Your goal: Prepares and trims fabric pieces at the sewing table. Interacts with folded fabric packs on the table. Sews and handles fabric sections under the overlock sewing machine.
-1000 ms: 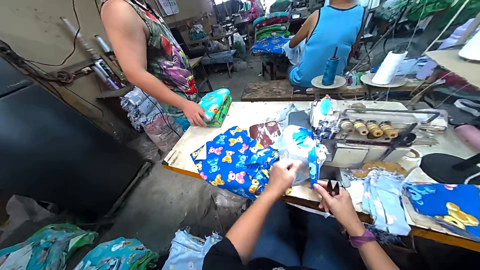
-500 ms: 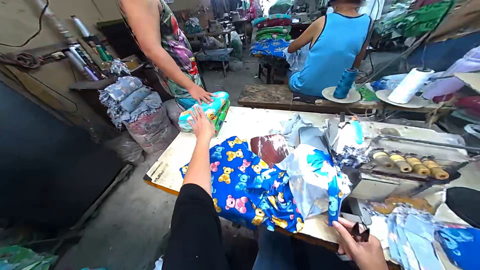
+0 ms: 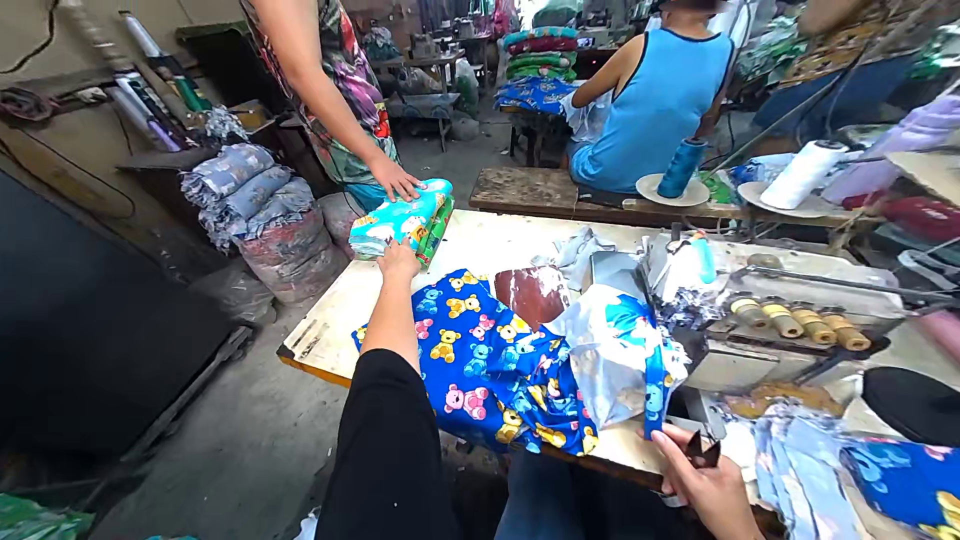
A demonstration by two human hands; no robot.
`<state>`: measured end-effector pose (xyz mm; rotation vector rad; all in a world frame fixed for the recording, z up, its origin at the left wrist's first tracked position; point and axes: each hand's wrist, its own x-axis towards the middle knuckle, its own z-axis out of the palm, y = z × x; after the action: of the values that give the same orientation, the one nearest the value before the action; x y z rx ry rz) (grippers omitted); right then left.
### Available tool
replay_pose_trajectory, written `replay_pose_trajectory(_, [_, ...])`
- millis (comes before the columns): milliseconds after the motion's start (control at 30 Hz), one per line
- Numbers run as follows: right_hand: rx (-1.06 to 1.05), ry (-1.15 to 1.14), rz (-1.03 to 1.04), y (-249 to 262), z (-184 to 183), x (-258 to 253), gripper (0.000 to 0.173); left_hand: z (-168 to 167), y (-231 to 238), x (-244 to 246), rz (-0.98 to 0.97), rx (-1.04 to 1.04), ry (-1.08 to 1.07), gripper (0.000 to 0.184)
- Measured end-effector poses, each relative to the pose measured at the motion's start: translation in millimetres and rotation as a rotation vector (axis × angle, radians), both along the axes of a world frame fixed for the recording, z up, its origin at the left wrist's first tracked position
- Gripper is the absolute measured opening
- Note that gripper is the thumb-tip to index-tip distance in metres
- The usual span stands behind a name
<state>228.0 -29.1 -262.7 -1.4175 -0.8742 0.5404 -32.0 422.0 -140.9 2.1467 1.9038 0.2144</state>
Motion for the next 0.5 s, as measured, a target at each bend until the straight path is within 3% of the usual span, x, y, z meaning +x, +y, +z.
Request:
replay_pose_trajectory(100, [-0.006,0.011,-0.008,0.8,0.2,-0.7,0.015,6.9,-3.8,1.8,0.038,0.052,-0.088,0.092])
replay_pose_trajectory(200, [-0.022,0.021,0.008,0.3,2.5,-0.2,0.014,-2.1,-2.9,-1.8,0.017,0.292,-0.123,0.075])
replay_pose_trajectory(300, [-0.016,0.014,-0.001,0.4,2.5,-1.7,0.014,-5.7,0.2,-1.6,-0.033,0.039,-0.017,0.055])
replay_pose_trajectory(367, [-0.021,0.019,-0.008,-0.1,1.4,-2.0,0.014,-8.1,3.5,-1.4,-0.014,-0.011,-0.036,0.051])
replay_pose_trajectory(500, [-0.027,0.018,-0.011,0.4,2.0,-2.3,0.014,-12.1,3.9,0.5,0.023,0.023,-0.129,0.078])
